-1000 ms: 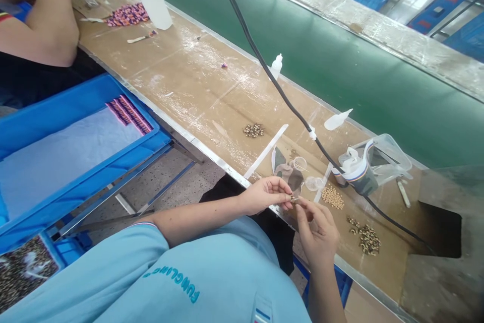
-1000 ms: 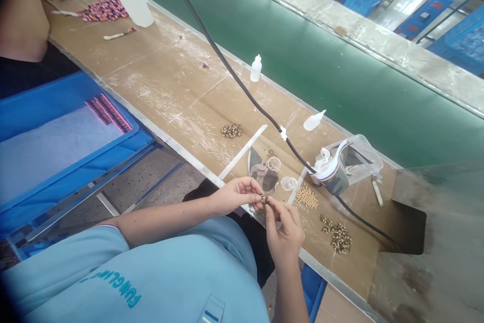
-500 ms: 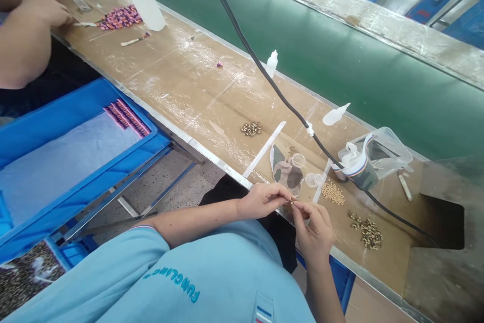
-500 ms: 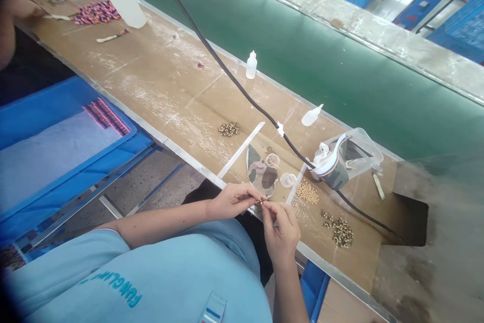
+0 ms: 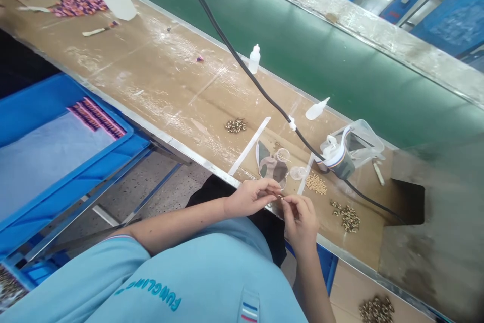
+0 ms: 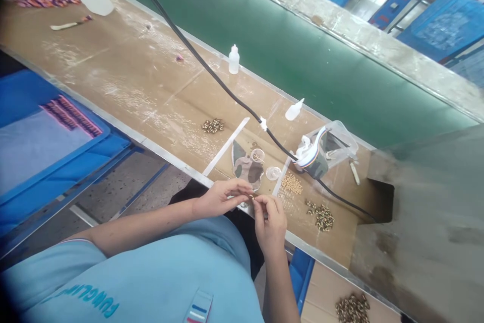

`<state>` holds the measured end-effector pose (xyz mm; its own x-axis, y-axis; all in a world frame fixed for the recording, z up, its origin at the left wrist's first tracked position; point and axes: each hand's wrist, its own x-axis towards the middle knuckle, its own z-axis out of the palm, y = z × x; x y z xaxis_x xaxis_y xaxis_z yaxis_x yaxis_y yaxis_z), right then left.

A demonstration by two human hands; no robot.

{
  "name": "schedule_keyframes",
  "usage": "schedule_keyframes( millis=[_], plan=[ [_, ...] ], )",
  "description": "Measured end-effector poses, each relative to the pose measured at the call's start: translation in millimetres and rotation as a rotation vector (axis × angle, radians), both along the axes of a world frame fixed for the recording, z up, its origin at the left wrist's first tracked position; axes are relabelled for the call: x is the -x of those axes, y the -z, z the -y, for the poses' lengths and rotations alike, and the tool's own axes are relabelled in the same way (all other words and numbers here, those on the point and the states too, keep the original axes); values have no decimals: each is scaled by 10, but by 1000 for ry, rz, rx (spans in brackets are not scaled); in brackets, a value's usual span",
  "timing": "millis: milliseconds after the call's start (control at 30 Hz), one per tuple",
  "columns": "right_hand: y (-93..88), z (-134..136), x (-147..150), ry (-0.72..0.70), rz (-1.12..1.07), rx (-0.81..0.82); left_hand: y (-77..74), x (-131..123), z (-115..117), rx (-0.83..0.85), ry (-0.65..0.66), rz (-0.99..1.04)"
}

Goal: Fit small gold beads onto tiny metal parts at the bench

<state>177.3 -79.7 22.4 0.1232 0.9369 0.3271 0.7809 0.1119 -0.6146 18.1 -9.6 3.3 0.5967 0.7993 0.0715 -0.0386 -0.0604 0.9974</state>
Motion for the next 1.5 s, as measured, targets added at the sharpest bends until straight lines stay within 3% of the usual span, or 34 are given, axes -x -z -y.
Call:
schedule_keyframes(
  millis=[100, 267, 433, 867, 1067, 1167, 1333, 1500],
  plan=[
    [38, 72, -234, 161, 38, 60, -6, -7, -2, 42, -6, 2],
    [56, 198, -666, 499, 128, 166, -34, -2, -24, -22, -1, -43],
    [5, 201, -752, 636, 246, 153, -35, -8, -31, -5, -15, -46],
    [57, -38, -728, 273, 542, 108, -27, -10, -38, -7, 4, -38],
    [48, -69, -743, 238, 635, 125, -71, -4, -48, 122, 23, -12],
    [-15, -74, -689, 217, 540, 127, -99, -20, -61, 297, 25, 40],
    [-143, -93, -366, 129, 172, 50, -143, -71, -101, 612, 10, 123],
    [-156, -147, 9, 46, -28, -36, -166, -95, -125, 752, 69, 189]
  ],
)
